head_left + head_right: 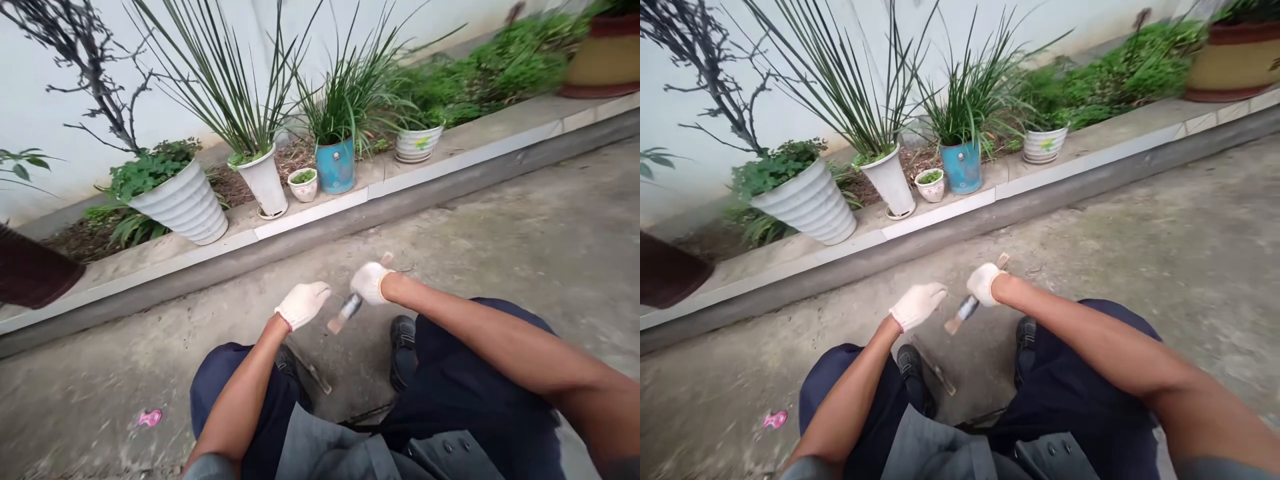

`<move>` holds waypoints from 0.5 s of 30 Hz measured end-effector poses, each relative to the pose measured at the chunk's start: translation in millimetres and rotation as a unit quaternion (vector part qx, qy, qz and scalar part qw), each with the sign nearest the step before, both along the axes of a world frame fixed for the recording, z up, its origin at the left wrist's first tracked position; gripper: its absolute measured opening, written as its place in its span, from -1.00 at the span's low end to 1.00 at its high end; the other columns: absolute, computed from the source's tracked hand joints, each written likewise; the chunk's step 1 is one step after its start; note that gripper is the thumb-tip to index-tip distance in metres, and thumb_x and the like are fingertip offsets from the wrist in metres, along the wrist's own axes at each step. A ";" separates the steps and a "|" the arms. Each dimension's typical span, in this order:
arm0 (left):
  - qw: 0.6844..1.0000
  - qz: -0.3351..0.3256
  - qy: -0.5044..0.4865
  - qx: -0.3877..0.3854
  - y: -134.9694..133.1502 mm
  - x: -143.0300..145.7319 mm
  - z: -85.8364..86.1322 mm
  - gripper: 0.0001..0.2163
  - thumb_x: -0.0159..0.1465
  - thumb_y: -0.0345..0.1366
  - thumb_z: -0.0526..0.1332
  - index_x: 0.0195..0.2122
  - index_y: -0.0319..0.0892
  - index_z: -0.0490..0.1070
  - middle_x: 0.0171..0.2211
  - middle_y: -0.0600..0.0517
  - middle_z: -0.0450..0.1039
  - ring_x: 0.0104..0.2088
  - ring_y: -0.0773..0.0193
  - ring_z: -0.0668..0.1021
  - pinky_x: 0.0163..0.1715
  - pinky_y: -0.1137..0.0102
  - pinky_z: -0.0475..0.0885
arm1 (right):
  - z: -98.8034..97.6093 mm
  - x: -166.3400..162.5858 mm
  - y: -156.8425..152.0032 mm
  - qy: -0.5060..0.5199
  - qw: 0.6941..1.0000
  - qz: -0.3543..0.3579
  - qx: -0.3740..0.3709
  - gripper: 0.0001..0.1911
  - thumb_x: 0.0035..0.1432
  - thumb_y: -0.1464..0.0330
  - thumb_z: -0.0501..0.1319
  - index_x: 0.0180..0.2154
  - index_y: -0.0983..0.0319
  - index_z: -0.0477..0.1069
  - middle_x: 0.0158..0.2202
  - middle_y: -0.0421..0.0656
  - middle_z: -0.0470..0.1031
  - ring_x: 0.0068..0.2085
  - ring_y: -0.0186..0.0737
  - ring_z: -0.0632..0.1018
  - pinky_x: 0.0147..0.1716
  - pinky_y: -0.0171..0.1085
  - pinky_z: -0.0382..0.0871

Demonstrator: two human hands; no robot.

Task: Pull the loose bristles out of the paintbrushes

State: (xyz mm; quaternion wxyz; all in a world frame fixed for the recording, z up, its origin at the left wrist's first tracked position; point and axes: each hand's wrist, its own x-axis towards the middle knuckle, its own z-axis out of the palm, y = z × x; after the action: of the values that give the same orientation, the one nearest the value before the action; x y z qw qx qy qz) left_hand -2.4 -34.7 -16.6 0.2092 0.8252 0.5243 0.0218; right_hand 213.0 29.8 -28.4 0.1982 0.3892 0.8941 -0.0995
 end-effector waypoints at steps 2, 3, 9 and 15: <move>0.999 0.004 -0.028 -0.019 1.1 -5.6 0.4 -0.68 0.50 -0.23 -0.04 -0.18 -0.13 0.51 -0.17 0.03 0.59 -0.27 0.28 0.56 -0.22 0.45 0.35 | 6.3 7.0 -2.8 0.030 0.992 0.087 -0.088 -0.79 -0.08 0.41 0.31 -0.32 0.24 0.63 -0.37 -0.07 0.64 -0.34 -0.17 0.59 -0.34 -0.30 0.33; 0.999 0.005 -0.042 -0.029 0.7 -6.1 -0.2 -0.69 0.49 -0.21 -0.02 -0.20 -0.13 0.51 -0.20 0.04 0.58 -0.29 0.29 0.55 -0.24 0.46 0.35 | 10.9 10.4 -3.6 0.062 0.984 0.112 -0.124 -0.80 -0.05 0.36 0.30 -0.31 0.21 0.62 -0.40 -0.14 0.61 -0.38 -0.22 0.55 -0.39 -0.32 0.28; 0.990 0.064 -0.110 -0.068 -5.4 12.6 -0.2 -0.65 0.47 -0.13 0.00 -0.33 -0.16 0.46 -0.41 0.05 0.51 -0.37 0.25 0.51 -0.31 0.42 0.35 | 29.3 10.3 4.6 0.232 0.964 -0.078 -0.104 -0.66 0.15 0.10 0.24 -0.24 0.23 0.57 -0.36 -0.15 0.61 -0.36 -0.25 0.54 -0.42 -0.37 0.22; 0.983 0.071 -0.091 -0.140 2.7 25.9 6.6 -0.69 0.43 -0.18 0.00 -0.39 -0.14 0.39 -0.49 0.07 0.51 -0.49 0.28 0.49 -0.41 0.41 0.30 | 16.2 -5.7 22.2 0.107 0.972 -0.189 0.092 -0.68 0.26 0.40 0.14 -0.05 0.29 0.58 -0.19 0.14 0.65 -0.15 0.04 0.67 -0.25 -0.22 0.38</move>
State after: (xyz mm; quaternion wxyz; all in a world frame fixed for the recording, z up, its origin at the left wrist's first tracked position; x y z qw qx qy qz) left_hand 23.5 -32.0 -10.0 0.3675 0.7430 0.5582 0.0379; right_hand 207.3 52.0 -12.1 0.0427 0.5550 0.8255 -0.0934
